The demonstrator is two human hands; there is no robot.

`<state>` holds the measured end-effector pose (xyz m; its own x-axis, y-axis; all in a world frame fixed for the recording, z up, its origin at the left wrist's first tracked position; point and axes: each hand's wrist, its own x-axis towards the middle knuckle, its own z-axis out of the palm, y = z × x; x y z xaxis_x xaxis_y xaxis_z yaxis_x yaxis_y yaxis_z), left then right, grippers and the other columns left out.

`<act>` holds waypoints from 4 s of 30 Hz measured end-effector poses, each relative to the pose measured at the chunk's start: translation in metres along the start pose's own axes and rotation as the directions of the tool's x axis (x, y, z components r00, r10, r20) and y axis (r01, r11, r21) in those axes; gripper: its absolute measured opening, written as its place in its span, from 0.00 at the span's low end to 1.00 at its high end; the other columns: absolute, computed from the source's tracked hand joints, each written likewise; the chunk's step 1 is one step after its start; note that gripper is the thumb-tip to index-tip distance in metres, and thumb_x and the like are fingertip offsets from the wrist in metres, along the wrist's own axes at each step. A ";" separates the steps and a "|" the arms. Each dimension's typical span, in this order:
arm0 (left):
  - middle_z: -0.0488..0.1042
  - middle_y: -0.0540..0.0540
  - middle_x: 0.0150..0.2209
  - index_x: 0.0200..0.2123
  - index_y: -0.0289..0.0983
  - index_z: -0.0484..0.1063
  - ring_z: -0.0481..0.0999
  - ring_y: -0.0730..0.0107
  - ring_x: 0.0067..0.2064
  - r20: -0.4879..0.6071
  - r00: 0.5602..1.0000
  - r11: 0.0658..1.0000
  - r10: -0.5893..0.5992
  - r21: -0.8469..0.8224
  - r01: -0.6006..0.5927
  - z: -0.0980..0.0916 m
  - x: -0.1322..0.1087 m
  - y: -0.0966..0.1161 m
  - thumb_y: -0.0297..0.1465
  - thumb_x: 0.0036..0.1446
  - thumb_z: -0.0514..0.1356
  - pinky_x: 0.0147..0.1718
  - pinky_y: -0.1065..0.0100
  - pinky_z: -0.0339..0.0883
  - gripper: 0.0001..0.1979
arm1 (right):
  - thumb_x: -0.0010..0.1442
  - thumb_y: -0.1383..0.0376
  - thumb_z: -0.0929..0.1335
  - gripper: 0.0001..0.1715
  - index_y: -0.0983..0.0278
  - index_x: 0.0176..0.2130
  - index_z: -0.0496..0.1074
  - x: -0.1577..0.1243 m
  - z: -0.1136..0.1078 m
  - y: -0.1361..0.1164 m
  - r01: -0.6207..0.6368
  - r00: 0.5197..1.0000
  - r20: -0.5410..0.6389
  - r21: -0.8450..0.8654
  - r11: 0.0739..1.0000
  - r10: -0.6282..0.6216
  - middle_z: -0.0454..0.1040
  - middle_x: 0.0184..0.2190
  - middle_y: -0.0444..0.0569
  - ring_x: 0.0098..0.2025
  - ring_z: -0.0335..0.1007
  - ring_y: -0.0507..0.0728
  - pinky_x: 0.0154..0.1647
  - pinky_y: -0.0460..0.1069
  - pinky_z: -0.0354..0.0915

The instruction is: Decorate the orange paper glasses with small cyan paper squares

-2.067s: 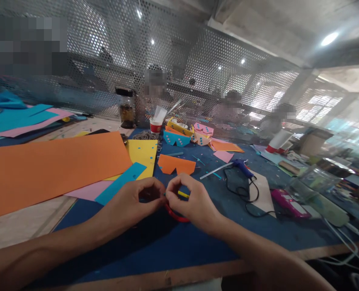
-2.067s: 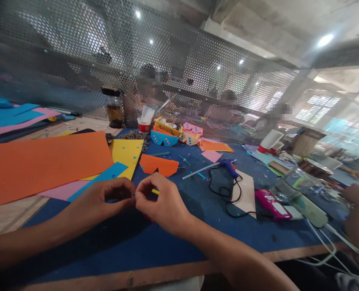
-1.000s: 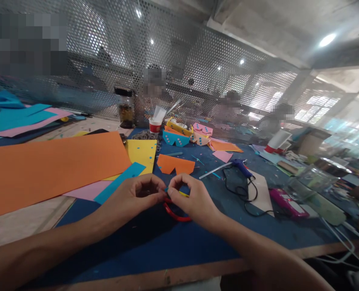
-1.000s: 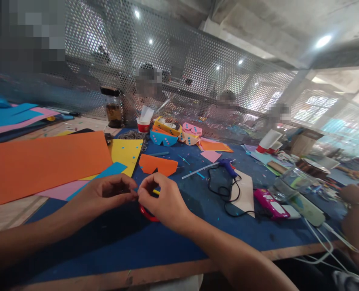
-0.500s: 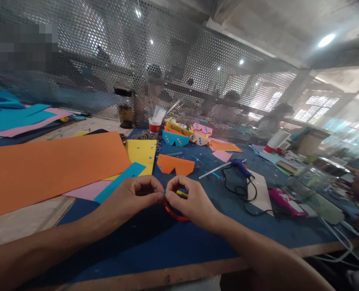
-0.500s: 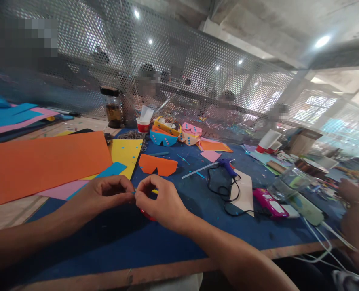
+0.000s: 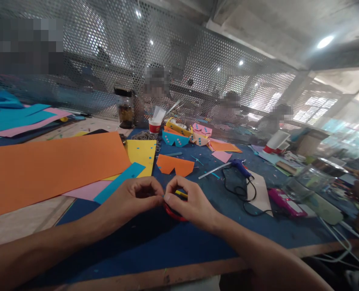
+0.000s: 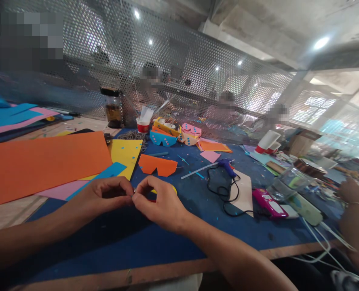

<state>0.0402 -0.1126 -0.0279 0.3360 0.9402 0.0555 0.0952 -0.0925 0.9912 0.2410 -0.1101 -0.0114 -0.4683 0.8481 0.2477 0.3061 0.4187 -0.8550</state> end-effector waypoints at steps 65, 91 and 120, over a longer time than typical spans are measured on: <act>0.80 0.48 0.32 0.29 0.38 0.79 0.79 0.68 0.38 -0.262 0.965 0.881 0.030 -0.448 -0.149 -0.031 0.001 0.016 0.32 0.56 0.70 0.41 0.71 0.74 0.06 | 0.63 0.61 0.67 0.08 0.61 0.39 0.64 -0.008 -0.004 -0.012 -0.168 0.966 0.138 -0.311 0.935 0.220 0.70 0.34 0.43 0.31 0.64 0.52 0.32 0.47 0.58; 0.79 0.50 0.32 0.32 0.40 0.78 0.78 0.69 0.37 -0.262 0.962 0.907 0.073 -0.384 -0.174 -0.020 -0.001 0.010 0.35 0.61 0.68 0.43 0.69 0.73 0.07 | 0.66 0.60 0.65 0.10 0.61 0.36 0.60 -0.013 0.006 -0.013 -0.173 0.957 0.175 -0.291 0.941 0.230 0.68 0.31 0.42 0.30 0.60 0.51 0.32 0.47 0.57; 0.80 0.50 0.32 0.31 0.40 0.77 0.78 0.68 0.38 -0.270 0.960 0.919 0.076 -0.355 -0.172 -0.017 -0.004 0.012 0.35 0.63 0.66 0.44 0.68 0.73 0.08 | 0.62 0.65 0.66 0.08 0.60 0.34 0.59 -0.013 0.009 -0.008 -0.146 0.970 0.124 -0.400 0.905 0.211 0.67 0.29 0.41 0.28 0.59 0.51 0.29 0.46 0.51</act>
<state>0.0244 -0.1116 -0.0146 0.0771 0.9840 0.1607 -0.3028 -0.1304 0.9441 0.2373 -0.1269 -0.0116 -0.4922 0.8705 0.0034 0.6765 0.3849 -0.6279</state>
